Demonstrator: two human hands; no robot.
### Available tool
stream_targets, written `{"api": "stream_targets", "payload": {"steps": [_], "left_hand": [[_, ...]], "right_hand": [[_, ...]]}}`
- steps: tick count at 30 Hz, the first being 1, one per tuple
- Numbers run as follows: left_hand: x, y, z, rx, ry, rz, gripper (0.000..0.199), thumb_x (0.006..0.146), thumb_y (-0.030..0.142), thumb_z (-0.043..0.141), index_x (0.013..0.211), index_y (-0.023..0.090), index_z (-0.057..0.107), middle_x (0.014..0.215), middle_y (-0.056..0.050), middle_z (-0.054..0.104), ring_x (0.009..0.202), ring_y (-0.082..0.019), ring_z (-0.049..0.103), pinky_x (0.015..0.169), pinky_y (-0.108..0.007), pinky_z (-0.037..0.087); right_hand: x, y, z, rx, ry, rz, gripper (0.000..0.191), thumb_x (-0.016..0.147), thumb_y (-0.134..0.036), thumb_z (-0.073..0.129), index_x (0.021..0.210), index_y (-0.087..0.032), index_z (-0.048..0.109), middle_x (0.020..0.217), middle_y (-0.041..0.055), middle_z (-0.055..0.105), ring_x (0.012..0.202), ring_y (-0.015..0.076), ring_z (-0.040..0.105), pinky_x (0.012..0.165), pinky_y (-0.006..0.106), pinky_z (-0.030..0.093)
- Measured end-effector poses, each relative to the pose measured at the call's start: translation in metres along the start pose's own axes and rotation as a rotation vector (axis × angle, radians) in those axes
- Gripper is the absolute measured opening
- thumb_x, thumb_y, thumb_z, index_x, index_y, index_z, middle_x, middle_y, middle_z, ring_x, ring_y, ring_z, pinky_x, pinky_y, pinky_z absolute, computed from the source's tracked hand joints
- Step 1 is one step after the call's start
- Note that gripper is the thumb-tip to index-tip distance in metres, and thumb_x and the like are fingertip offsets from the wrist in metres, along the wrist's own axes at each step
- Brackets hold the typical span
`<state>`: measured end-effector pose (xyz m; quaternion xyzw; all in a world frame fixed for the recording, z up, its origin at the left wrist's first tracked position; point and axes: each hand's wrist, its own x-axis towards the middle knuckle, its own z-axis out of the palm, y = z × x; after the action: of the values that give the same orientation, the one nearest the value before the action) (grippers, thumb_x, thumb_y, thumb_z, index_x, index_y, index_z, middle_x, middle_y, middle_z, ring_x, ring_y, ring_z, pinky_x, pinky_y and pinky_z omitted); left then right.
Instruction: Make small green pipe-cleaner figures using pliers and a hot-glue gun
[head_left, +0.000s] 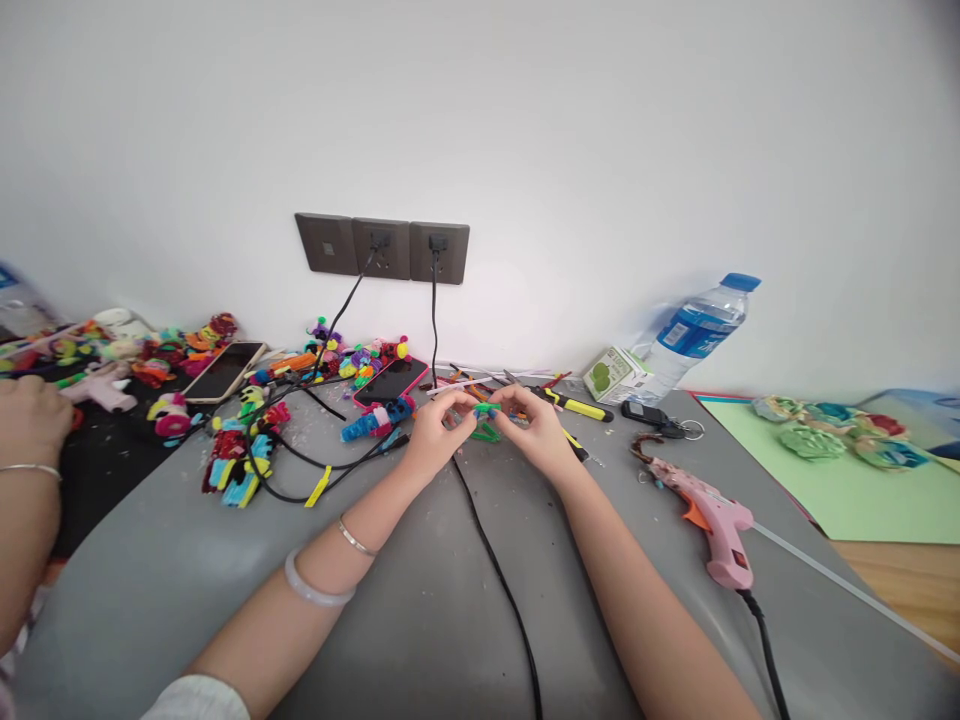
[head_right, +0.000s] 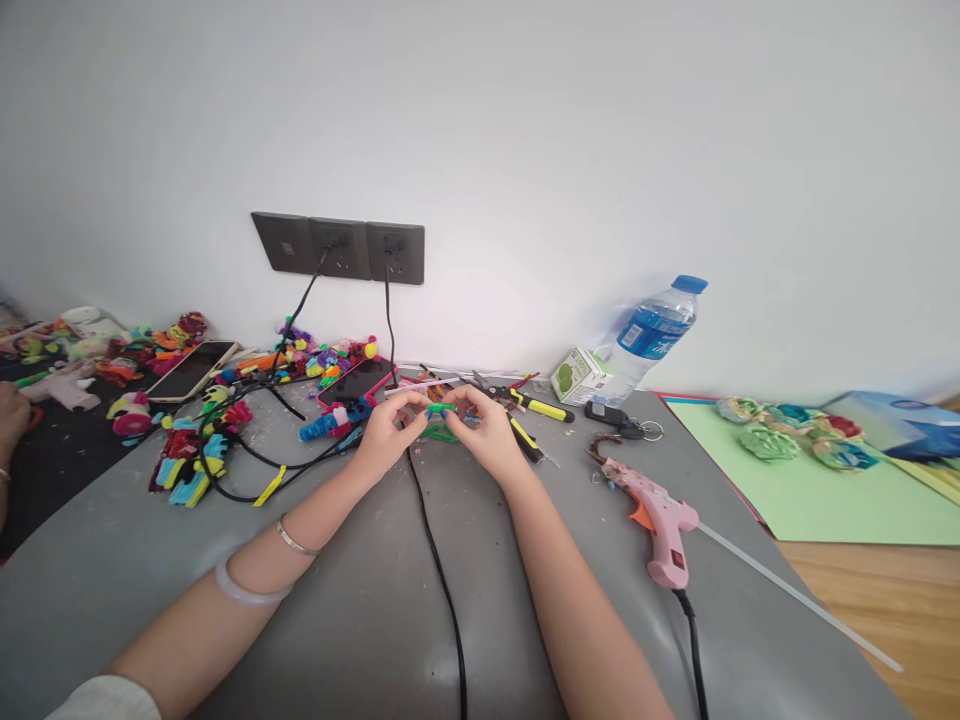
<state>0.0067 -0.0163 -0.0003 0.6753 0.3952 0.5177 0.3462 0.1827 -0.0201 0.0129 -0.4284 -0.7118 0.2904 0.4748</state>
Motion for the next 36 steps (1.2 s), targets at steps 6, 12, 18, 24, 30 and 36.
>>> {"api": "stream_targets", "payload": {"steps": [6,12,18,24,30,36], "left_hand": [[-0.0004,0.0014,-0.0004,-0.01,0.001,0.003,0.014,0.078,0.017,0.058,0.088,0.016,0.067,0.087,-0.006,0.067,0.078,-0.016,0.062,0.062,-0.023,0.048],[-0.0012,0.0014,0.0001,0.002,-0.007,0.024,0.013,0.081,0.016,0.056,0.09,0.015,0.065,0.091,-0.006,0.066,0.079,-0.016,0.063,0.059,-0.021,0.047],[0.0006,0.0019,-0.0001,0.011,0.03,0.0,0.012,0.083,0.019,0.055,0.089,0.016,0.065,0.09,-0.006,0.067,0.079,-0.015,0.063,0.057,-0.02,0.045],[0.0006,0.003,0.0001,-0.005,0.02,-0.005,0.011,0.082,0.018,0.055,0.088,0.017,0.065,0.09,-0.006,0.067,0.078,-0.015,0.062,0.057,-0.02,0.046],[0.0004,0.0013,0.0006,-0.024,0.007,-0.003,0.011,0.083,0.02,0.056,0.089,0.016,0.064,0.09,-0.006,0.065,0.079,-0.015,0.062,0.057,-0.02,0.047],[-0.0003,0.0022,0.0004,-0.045,-0.013,-0.014,0.01,0.084,0.023,0.056,0.088,0.016,0.062,0.089,-0.006,0.064,0.079,-0.016,0.063,0.059,-0.021,0.048]], "right_hand": [[-0.0004,0.0014,-0.0011,0.019,-0.016,0.013,0.011,0.083,-0.027,0.058,0.091,-0.02,0.063,0.084,0.0023,0.063,0.075,0.0166,0.054,0.072,0.03,0.042],[-0.0002,0.0016,-0.0011,0.023,-0.012,0.031,0.011,0.082,-0.027,0.059,0.089,-0.02,0.064,0.083,0.0021,0.065,0.074,0.0166,0.055,0.073,0.03,0.042],[0.0,0.0005,-0.0009,0.068,-0.043,0.04,0.016,0.084,-0.031,0.058,0.092,-0.019,0.065,0.088,0.004,0.067,0.078,0.0179,0.059,0.074,0.031,0.045],[0.0,0.0022,-0.0008,0.052,-0.01,0.043,0.014,0.083,-0.029,0.058,0.091,-0.02,0.065,0.087,0.0042,0.068,0.076,0.0178,0.058,0.073,0.031,0.044],[0.0005,0.0048,-0.0003,0.105,-0.008,0.067,0.014,0.082,-0.03,0.06,0.089,-0.02,0.066,0.082,0.0031,0.067,0.075,0.0172,0.059,0.071,0.03,0.046],[0.0016,0.0025,-0.0013,0.183,-0.039,0.082,0.015,0.083,-0.034,0.061,0.089,-0.02,0.062,0.084,0.003,0.065,0.075,0.0166,0.059,0.07,0.03,0.047]]}}
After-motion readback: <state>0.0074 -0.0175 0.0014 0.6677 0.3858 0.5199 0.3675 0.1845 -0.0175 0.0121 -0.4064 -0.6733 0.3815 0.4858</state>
